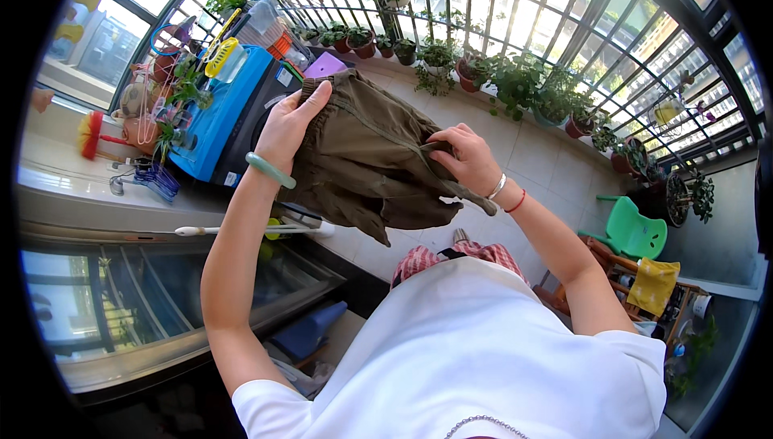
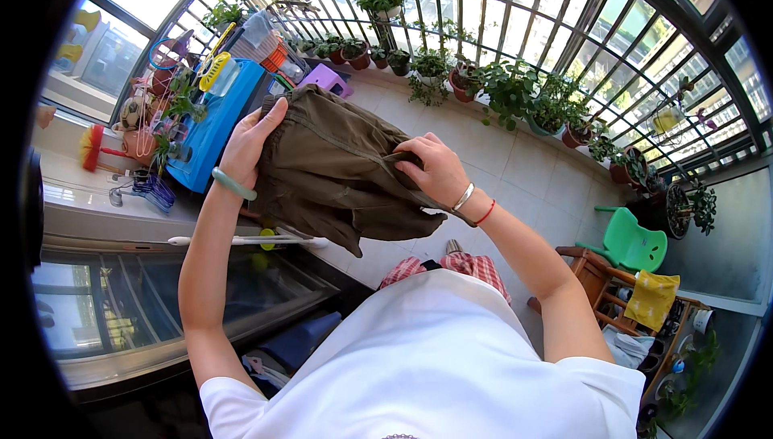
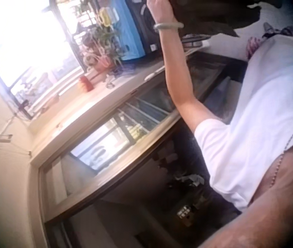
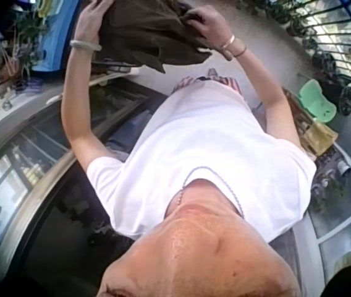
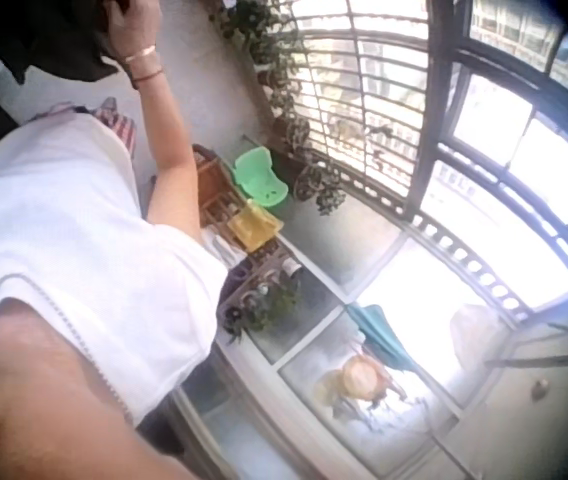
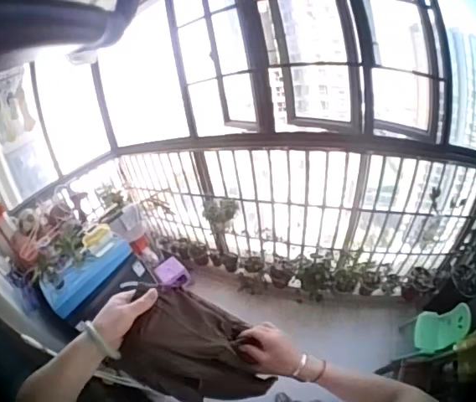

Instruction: The person removes various garments from a washing machine, places each on a hanger, and hangs them on a nearby rack. Items handled include a grey t-shirt, a light blue t-shirt, a black t-shirt, brown shorts, a striped tank top, and a beige t-shirt.

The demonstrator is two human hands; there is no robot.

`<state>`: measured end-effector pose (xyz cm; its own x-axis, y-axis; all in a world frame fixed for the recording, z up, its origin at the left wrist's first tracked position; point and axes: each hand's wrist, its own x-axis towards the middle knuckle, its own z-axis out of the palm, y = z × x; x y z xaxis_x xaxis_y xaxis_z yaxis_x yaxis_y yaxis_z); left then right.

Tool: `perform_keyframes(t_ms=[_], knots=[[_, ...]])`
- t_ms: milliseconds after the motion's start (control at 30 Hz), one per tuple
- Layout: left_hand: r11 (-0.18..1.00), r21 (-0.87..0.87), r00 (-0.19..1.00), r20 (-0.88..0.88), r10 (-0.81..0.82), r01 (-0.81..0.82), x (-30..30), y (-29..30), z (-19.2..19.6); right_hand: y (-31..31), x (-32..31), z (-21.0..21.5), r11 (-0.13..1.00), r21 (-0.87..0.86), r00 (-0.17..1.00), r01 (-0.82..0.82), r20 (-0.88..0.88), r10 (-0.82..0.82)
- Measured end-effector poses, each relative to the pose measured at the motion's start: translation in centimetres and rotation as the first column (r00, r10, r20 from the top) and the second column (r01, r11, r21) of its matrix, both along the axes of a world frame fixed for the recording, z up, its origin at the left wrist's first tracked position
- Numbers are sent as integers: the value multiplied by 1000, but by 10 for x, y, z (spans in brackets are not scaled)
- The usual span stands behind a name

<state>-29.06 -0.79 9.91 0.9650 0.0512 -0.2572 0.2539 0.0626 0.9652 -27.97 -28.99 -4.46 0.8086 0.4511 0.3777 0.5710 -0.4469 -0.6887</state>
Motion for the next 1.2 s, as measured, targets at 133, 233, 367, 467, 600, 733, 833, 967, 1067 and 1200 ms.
perform_keyframes(t_ms=[133,233,367,467,600,733,833,967,1067,1200], knots=[[994,58,995,25,-98,96,-5,6,11,-5,14,29,985,-170,976,-15,212,51],[986,22,986,8,-164,164,-6,2,19,10,20,42,939,-338,997,65,53,-50],[971,123,977,48,-210,203,-15,-6,18,42,39,43,818,-571,984,68,-98,-150],[979,145,988,31,-150,144,-15,1,21,38,53,28,830,-549,977,101,-101,-186],[971,226,995,45,-93,80,-23,31,13,22,62,34,982,-177,921,68,-368,-130],[934,287,971,45,-236,214,-27,41,4,0,85,32,977,-103,860,185,-464,-212],[900,360,956,64,-285,244,-23,29,6,2,89,27,985,-135,954,110,-263,-143],[804,467,909,0,-417,368,-14,-5,18,34,69,78,946,216,944,-241,277,178],[675,622,866,-10,-499,396,-8,-23,25,60,69,111,821,248,858,-514,175,483],[655,640,854,-4,-520,402,-10,-19,30,40,89,130,759,-3,750,-651,-159,642]])
